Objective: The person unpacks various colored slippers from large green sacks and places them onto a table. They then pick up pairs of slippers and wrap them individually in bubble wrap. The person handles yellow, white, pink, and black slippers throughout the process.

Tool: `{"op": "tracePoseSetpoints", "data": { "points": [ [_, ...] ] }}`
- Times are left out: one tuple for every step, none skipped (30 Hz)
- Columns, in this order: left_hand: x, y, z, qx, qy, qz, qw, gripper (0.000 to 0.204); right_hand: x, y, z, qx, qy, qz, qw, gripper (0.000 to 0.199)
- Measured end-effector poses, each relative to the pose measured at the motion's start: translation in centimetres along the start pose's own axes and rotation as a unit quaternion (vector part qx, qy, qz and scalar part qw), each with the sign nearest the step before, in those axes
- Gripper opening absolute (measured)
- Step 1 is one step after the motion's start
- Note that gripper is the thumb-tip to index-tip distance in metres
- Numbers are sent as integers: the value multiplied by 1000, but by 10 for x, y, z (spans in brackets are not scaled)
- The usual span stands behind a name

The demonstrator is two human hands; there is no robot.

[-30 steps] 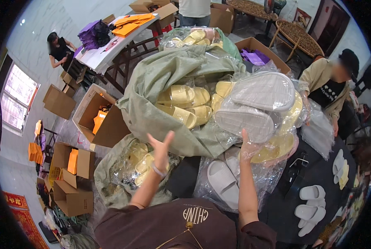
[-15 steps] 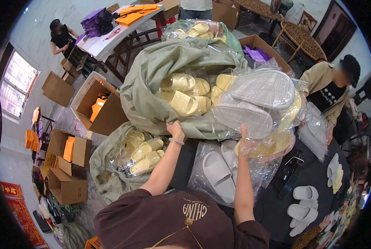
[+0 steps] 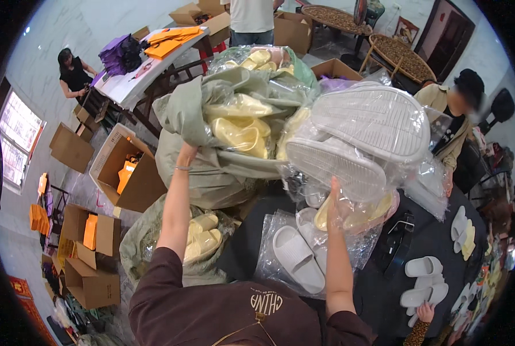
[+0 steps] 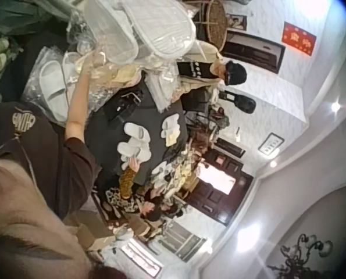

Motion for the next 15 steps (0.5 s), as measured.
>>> {"op": "tracePoseSetpoints", "data": {
  "points": [
    [-14, -16, 7, 4, 52, 67, 996, 42, -6, 2, 7, -40, -24, 12, 999, 71],
    [-22, -26, 13, 4, 102, 131, 986, 43, -17, 2, 12, -76, -49, 21, 996, 67],
    [-26, -35, 22, 16, 72, 98, 992, 44, -33, 0, 17, -110, -75, 27, 991, 63],
    [-31, -43, 30, 27, 41, 65, 997, 44, -49, -1, 20, -145, -101, 33, 984, 60],
    [-36, -45, 38, 37, 9, 30, 999, 45, -66, -3, 23, -178, -128, 37, 975, 57],
    [-46, -52, 39, 55, 3, 25, 998, 45, -78, -2, 24, -217, -149, 43, 964, 53],
    [-58, -55, 37, 74, -3, 19, 997, 45, -84, 4, 24, -228, -226, -2, 947, 49],
    [-75, -55, 34, 91, -10, 12, 996, 46, -91, 7, 23, -228, -303, -47, 924, 45],
    [-92, -52, 28, 94, -16, 3, 995, 45, -96, 20, 19, -192, -429, -140, 872, 42],
    [-111, -55, 14, 102, -21, 1, 995, 44, -94, 31, 12, -153, -539, -222, 798, 40],
    [-128, -55, -1, 106, -25, -5, 994, 43, -85, 37, 9, -177, -549, -262, 774, 36],
    [-143, -56, -16, 111, -29, -10, 993, 42, -75, 42, 6, -201, -558, -299, 747, 32],
    [-152, -63, -32, 117, -33, -12, 992, 42, -61, 48, 2, -235, -576, -343, 703, 31],
    [-157, -70, -47, 103, -26, 92, 990, 37, -46, 52, -2, -267, -591, -387, 655, 30],
    [-159, -76, -59, 86, -18, 195, 977, 33, -22, 54, -4, -330, -562, -438, 619, 29]
  ]
}}
Point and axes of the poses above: each hand's wrist, its own z-axis towards the middle knuckle, its own y-axis out of the palm, x = y × z, the point moved 3 cm from there along z, towards the middle knuckle, and after that the axes turned 14 degrees about z, right-handed, at the moved point
